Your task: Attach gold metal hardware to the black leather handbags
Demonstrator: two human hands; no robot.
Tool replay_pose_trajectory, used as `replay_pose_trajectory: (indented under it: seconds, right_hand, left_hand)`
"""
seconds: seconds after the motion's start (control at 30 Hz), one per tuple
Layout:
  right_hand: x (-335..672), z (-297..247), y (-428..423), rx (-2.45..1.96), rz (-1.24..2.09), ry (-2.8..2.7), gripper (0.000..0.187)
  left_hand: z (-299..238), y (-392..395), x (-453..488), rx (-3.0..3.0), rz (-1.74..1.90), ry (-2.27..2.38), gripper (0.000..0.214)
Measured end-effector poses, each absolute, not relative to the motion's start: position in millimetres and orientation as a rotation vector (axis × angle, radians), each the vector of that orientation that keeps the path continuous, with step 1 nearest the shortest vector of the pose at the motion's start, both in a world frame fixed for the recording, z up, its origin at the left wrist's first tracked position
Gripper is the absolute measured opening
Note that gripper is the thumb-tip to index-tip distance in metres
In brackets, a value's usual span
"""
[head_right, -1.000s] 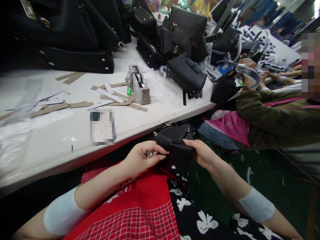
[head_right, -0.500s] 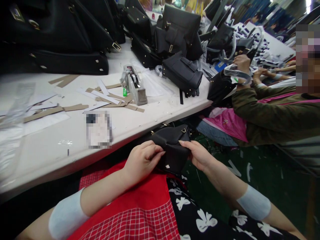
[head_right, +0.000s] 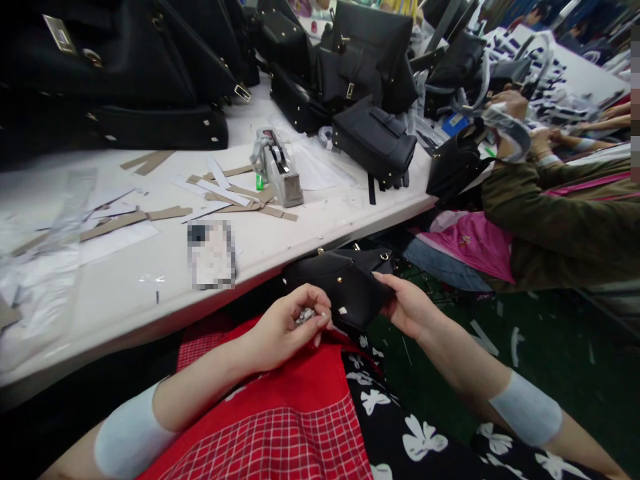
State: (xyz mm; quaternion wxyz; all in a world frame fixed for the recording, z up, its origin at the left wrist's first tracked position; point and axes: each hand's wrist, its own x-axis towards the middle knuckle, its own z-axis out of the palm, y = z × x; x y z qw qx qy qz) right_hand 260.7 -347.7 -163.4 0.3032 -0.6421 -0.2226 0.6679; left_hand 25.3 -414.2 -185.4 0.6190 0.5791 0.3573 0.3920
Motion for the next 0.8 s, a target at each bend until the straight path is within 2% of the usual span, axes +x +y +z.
replay_pose_trajectory:
  seconds: [0.1,0.23,0.43,0.8]
  right_hand:
    - [255.2,-160.9,-349.3,-1.695,1.798,-0.496,0.011]
    - [250.5,-160.4,-351.5,-1.670,1.821,-0.519,0.012]
    - [251.5,-164.4,-353.2,-1.679,1.812,-0.557,0.008]
    - [255.3,-169.0,-356.4,-1.686,1.803,-0.582,0.009]
  left_hand:
    - [-188.4,-410.6,30.7,1.613,0.972,0.978,0.020]
    - [-192.0,-405.1,36.4,1.841,0.984,1.047,0.013]
    - [-193.3,-404.0,37.2,1.864,0.949,1.073,0.010]
    - [-191.7,-413.9,35.3,2.022,0.870,1.014,0.017]
